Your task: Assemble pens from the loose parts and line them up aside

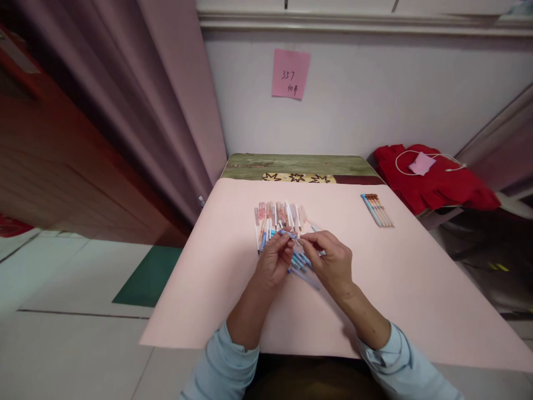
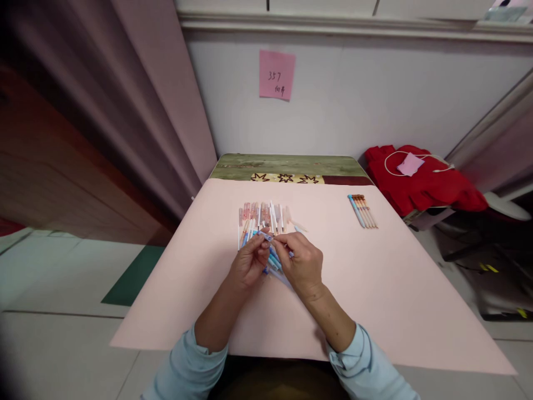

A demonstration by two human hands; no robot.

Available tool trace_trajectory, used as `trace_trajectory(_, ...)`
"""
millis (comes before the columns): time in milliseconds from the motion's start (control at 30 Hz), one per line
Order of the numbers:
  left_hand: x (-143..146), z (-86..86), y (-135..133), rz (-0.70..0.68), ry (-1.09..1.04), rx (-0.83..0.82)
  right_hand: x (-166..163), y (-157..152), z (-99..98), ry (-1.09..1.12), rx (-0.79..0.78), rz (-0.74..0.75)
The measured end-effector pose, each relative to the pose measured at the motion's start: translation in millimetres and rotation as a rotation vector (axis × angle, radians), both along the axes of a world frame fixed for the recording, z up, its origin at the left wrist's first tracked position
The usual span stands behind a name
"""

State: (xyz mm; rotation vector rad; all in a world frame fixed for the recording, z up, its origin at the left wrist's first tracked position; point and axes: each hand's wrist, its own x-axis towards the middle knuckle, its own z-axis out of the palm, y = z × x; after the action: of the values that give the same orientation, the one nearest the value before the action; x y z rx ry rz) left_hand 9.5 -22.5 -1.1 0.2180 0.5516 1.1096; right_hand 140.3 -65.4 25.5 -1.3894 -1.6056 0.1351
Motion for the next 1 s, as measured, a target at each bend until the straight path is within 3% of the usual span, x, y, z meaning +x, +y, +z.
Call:
trace_trajectory(167,1.1,-2.4,-1.4,-0.015,0.063,0.083,-0.2,1.3,0.0,0.189,-0.129,0.044)
trace_trajectory(333,1.5,2.6,-5.0,-0.062,0.128,0.169,7.2,9.3,1.8,0.837,-0.529,0.273)
trace_trajectory(400,2.0,4.6,-6.1,-0.079,0.162,0.213,10.9,11.8,1.7,0.977,-0.685,0.35)
trace_trajectory(467,3.0,5.6,-6.9,-0.06,0.201,0.258,12.7,12.2,0.9,1.029,-0.742,0.383)
trace_trajectory(633,7.3,5.6,-9.2,0.057,0.329,0.351,8.2,7.9,-3.5,0.934,-0.459,0.338)
trace_trajectory(833,9.4,6.1,-9.6,0.097,0.387,0.354,6.4,4.8,-6.2,0.74,-0.351,0.291)
trace_trajectory(1000,6.2,3.6,-5.0,0.024,0.226,0.234,12.4,2.2,6.1,0.205,-0.044,0.038)
